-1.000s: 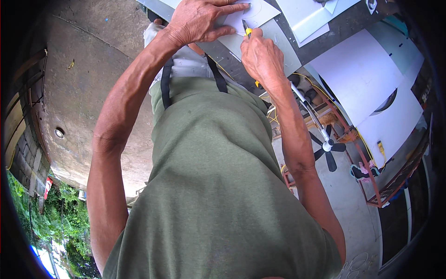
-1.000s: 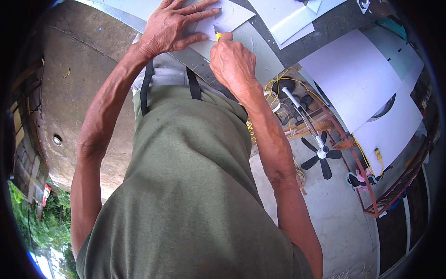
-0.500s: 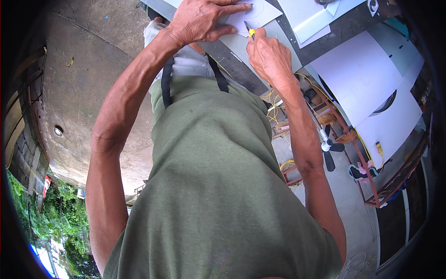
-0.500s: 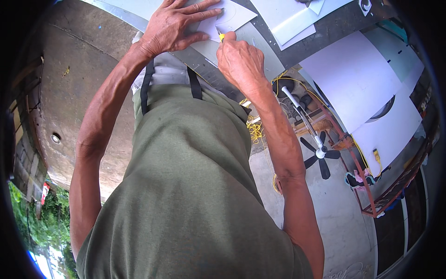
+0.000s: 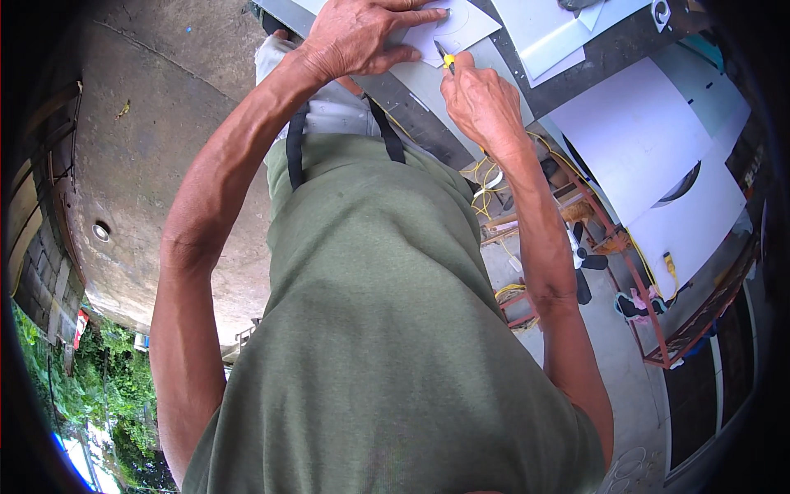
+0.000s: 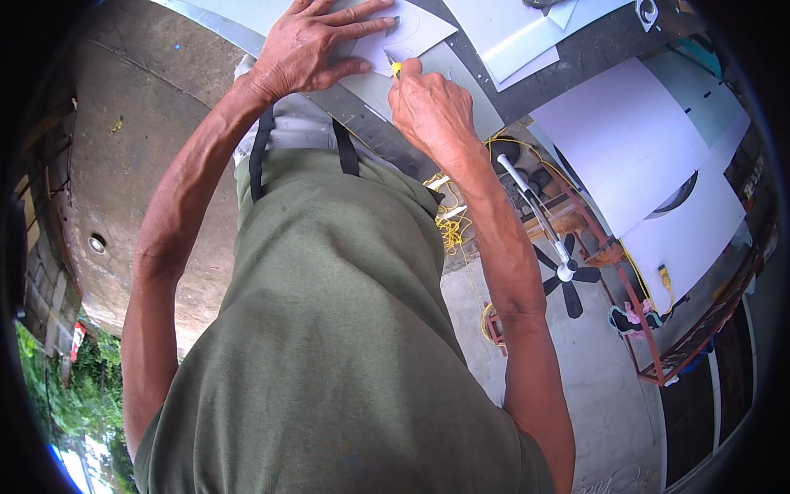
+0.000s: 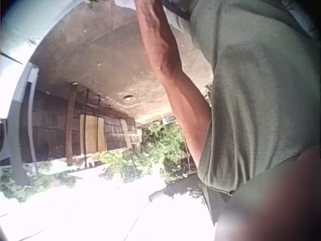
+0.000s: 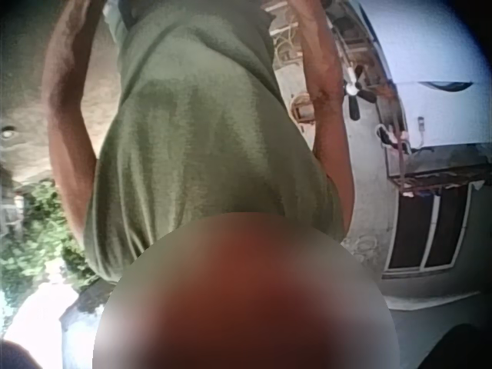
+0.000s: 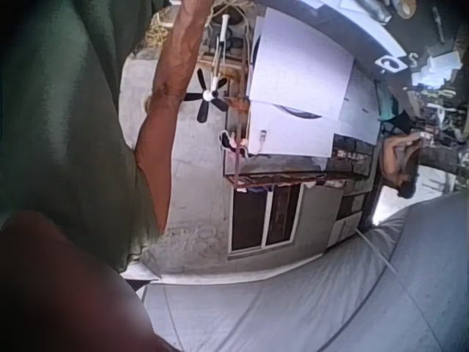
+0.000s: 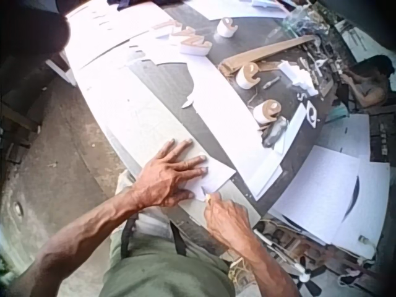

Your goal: Cutting a precise shape out of a sheet of vinyl using a utility knife.

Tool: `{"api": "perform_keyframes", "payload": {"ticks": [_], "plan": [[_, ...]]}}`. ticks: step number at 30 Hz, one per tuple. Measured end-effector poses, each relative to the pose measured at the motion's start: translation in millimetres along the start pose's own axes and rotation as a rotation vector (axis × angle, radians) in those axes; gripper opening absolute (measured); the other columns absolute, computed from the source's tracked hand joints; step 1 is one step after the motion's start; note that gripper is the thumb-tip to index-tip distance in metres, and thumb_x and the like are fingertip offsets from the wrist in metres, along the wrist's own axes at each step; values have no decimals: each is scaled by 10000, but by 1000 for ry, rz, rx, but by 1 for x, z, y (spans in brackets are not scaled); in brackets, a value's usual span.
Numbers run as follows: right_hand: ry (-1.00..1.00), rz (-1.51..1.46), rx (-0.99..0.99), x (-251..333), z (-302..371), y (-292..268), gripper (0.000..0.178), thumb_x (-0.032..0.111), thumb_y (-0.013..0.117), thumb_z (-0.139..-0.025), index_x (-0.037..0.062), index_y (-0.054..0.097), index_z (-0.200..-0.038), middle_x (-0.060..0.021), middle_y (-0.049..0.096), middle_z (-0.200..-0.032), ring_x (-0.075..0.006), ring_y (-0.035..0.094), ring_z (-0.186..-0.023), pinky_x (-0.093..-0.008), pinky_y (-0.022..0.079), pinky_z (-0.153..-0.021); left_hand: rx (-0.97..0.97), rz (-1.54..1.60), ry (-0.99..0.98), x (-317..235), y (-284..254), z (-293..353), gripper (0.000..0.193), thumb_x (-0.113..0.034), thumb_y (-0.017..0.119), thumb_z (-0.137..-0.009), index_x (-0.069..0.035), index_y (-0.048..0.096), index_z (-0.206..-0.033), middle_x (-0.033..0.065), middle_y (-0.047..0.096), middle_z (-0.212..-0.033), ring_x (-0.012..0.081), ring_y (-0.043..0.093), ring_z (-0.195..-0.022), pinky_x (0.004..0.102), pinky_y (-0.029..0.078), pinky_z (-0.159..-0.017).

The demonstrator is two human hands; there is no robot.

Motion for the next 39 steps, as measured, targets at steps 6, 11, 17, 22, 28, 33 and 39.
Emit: {"api": "perform_keyframes", "payload": {"ticks": [6,11,17,22,28,33,39], "plan": [[-16,18,24,-3,-1,-2,291,255,526,-1033,-35,550,-1026,-283,677,-700,-483,709,-717,-570,554,-676,0,14,-1,0,-1,0,736,-380,791,-794,-232,581,-1484,-24,420,-1645,361,189,-1588,609,123,-1287],[-19,49,66,-4,-2,-5,289,267,521,-1035,-21,550,-1048,-263,686,-713,-476,709,-731,-577,547,-693,27,17,-17,-2,-3,-2,731,-380,790,-798,-233,582,-1483,-28,417,-1646,359,180,-1591,608,118,-1289],[-38,62,90,-4,-2,-9,309,269,516,-1036,-36,561,-1063,-268,691,-728,-475,711,-741,-578,546,-698,-5,0,3,-1,1,-1,722,-373,786,-805,-240,581,-1484,-37,415,-1647,357,169,-1593,615,112,-1289],[-12,50,113,-4,-2,-8,339,274,512,-1034,-55,574,-1082,-279,698,-752,-480,711,-755,-583,547,-728,24,45,-25,-3,-1,-3,707,-338,778,-810,-243,584,-1483,-37,410,-1650,367,160,-1593,625,104,-1287],[82,-116,64,-6,-6,2,398,258,507,-1012,-124,595,-1082,-280,682,-707,-432,714,-667,-522,580,-662,48,-63,40,-7,-3,-7,742,-289,767,-806,-170,548,-1505,5,417,-1645,393,180,-1582,612,118,-1289],[221,-351,132,0,-6,7,418,245,471,-1030,-160,567,-1068,-231,647,-592,-317,686,-473,-427,574,-486,-33,24,-29,-9,3,0,778,-308,784,-794,-146,530,-1512,26,430,-1636,388,205,-1576,612,131,-1286],[267,-245,79,-1,-5,15,409,231,501,-984,-152,612,-1072,-403,680,-898,-540,699,-925,-592,554,-857,-78,47,-63,-11,6,0,801,-294,798,-758,-148,544,-1503,17,454,-1623,377,206,-1580,621,132,-1283]]}}
Point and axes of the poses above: each hand's wrist, its own z-axis away from the middle knuckle, its own y-axis out of the palm, x = y × z, the point moved 6 cm from there along -z, towards the middle knuckle
